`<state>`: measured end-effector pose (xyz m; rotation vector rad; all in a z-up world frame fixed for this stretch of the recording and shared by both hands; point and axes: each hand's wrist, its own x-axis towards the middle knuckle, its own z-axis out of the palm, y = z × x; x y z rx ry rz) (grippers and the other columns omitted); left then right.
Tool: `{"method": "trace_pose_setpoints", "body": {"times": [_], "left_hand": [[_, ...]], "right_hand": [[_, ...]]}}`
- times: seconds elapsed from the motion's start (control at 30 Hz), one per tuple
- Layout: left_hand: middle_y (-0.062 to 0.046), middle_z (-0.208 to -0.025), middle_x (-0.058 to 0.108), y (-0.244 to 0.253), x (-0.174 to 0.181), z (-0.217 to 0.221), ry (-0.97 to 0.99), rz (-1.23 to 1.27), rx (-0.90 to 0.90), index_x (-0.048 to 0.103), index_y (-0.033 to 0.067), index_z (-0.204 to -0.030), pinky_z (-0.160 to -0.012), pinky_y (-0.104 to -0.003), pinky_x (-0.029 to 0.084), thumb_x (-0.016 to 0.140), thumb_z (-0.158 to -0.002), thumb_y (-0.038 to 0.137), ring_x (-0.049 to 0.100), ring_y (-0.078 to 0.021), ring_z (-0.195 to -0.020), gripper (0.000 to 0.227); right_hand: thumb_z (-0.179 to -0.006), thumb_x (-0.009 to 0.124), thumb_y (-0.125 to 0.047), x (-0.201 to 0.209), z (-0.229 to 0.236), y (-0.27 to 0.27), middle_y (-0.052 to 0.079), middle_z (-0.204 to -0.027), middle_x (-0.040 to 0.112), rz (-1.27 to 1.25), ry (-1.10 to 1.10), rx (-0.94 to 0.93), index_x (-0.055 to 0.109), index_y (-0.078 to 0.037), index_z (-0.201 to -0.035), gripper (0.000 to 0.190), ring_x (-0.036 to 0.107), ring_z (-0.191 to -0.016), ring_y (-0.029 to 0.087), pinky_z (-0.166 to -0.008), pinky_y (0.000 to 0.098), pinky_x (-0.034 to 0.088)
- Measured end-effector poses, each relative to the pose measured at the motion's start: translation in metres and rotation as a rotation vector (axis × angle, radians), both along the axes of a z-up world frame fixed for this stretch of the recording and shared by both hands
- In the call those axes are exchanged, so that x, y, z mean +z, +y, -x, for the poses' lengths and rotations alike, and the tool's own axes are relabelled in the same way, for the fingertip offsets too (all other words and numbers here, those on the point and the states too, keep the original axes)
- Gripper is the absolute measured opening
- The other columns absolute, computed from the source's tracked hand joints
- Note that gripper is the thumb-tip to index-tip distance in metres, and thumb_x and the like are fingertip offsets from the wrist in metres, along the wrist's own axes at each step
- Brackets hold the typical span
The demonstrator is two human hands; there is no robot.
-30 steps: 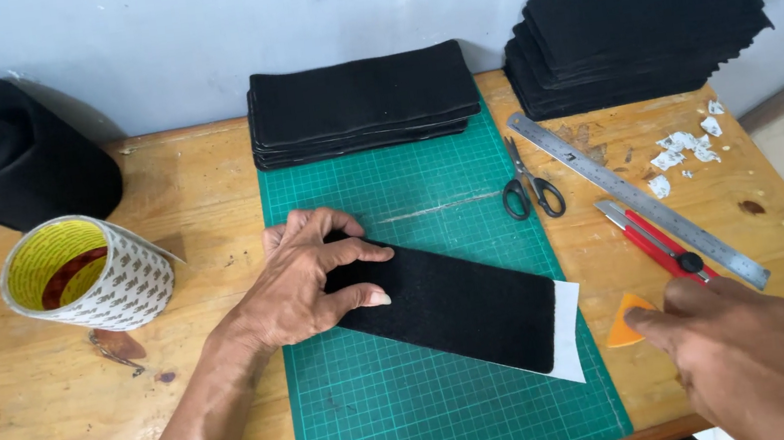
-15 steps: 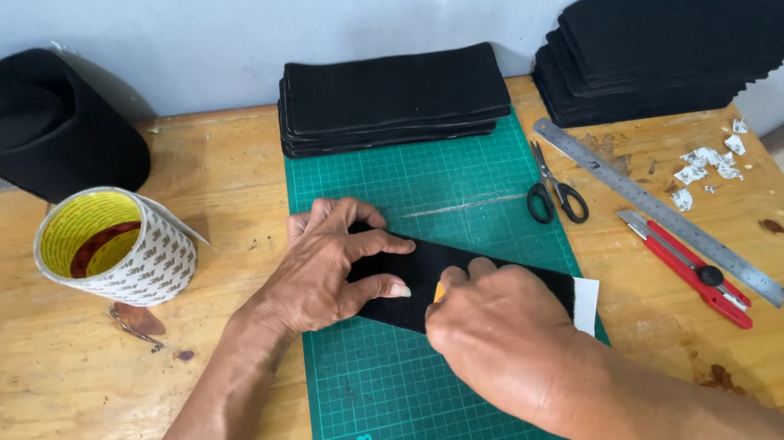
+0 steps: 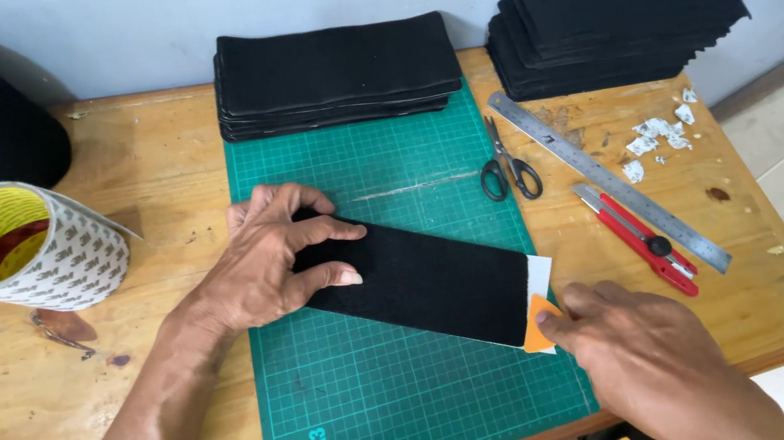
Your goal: Applying double-sided adhesive tape to black fabric strips and smoothing it with a scraper tool
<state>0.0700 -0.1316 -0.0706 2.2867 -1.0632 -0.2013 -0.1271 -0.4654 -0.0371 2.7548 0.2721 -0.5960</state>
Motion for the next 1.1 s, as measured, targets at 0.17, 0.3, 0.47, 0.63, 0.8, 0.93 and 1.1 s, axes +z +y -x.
{"method": "trace_pose_setpoints", "body": {"times": [0.17,0.3,0.47,0.63,0.8,0.93,1.1], "left_hand": [[0.004,-0.116,0.055,-0.001,-0.002,0.003,0.0,0.016,0.009,0.078,0.0348,-0.123,-0.091,-0.047,0.025,0.076,-0.083,0.052,0.044,-0.0228,-0.11,0.043],[0.004,-0.116,0.056,-0.002,0.0,0.002,0.017,0.011,0.023,0.079,0.0353,-0.121,-0.092,-0.047,0.024,0.078,-0.082,0.051,0.045,-0.0231,-0.11,0.042],[0.004,-0.117,0.055,-0.002,0.003,0.001,0.009,0.002,0.016,0.078,0.0345,-0.123,-0.09,-0.046,0.025,0.078,-0.083,0.051,0.043,-0.0236,-0.108,0.043],[0.003,-0.117,0.055,0.0,-0.001,0.001,-0.016,0.019,0.002,0.077,0.033,-0.124,-0.089,-0.046,0.026,0.078,-0.083,0.05,0.044,-0.0248,-0.108,0.044],[0.003,-0.115,0.055,0.0,0.002,0.002,-0.023,0.012,-0.009,0.076,0.0335,-0.124,-0.088,-0.046,0.028,0.077,-0.084,0.051,0.044,-0.0247,-0.105,0.044],[0.002,-0.115,0.055,0.003,-0.001,0.001,-0.026,0.024,-0.023,0.076,0.0328,-0.124,-0.089,-0.047,0.028,0.076,-0.084,0.051,0.045,-0.0253,-0.107,0.044],[0.002,-0.115,0.054,0.002,-0.003,-0.001,-0.068,0.032,-0.032,0.076,0.0332,-0.124,-0.087,-0.047,0.028,0.076,-0.085,0.053,0.044,-0.0255,-0.105,0.044]], "right_hand": [[-0.073,0.064,-0.003,0.0,0.01,-0.021,-0.009,-0.086,0.055,-0.28,-0.072,-0.079,0.066,-0.044,-0.127,0.068,0.062,-0.086,0.017,-0.059,0.0421,0.052],[-0.075,0.062,-0.009,0.0,0.027,-0.055,-0.017,-0.117,0.066,-0.19,-0.006,-0.208,0.061,-0.051,-0.134,0.072,0.063,-0.119,0.012,-0.092,0.0408,0.059],[-0.085,0.06,-0.033,0.049,0.019,-0.026,-0.023,-0.119,0.049,0.221,0.266,-0.3,0.026,-0.06,-0.145,0.074,0.054,-0.123,0.003,-0.085,0.0352,0.063],[-0.061,0.072,-0.017,0.039,-0.013,0.067,-0.002,-0.084,0.056,-0.156,-0.409,0.256,0.062,-0.034,-0.123,0.066,0.061,-0.081,0.027,-0.056,0.0466,0.054],[-0.086,0.068,-0.013,0.002,-0.059,0.137,0.006,-0.077,0.062,-0.025,-0.395,0.431,0.076,-0.018,-0.108,0.024,0.059,-0.062,0.025,-0.044,0.0385,0.046],[-0.085,0.066,-0.013,0.004,-0.049,0.12,0.004,-0.075,0.062,0.005,-0.387,0.472,0.075,-0.017,-0.107,0.024,0.059,-0.062,0.027,-0.043,0.0397,0.045],[-0.078,0.067,-0.015,0.013,-0.018,0.069,-0.001,-0.081,0.058,0.003,-0.267,0.338,0.067,-0.022,-0.108,0.03,0.064,-0.068,0.024,-0.05,0.0408,0.052]]}}
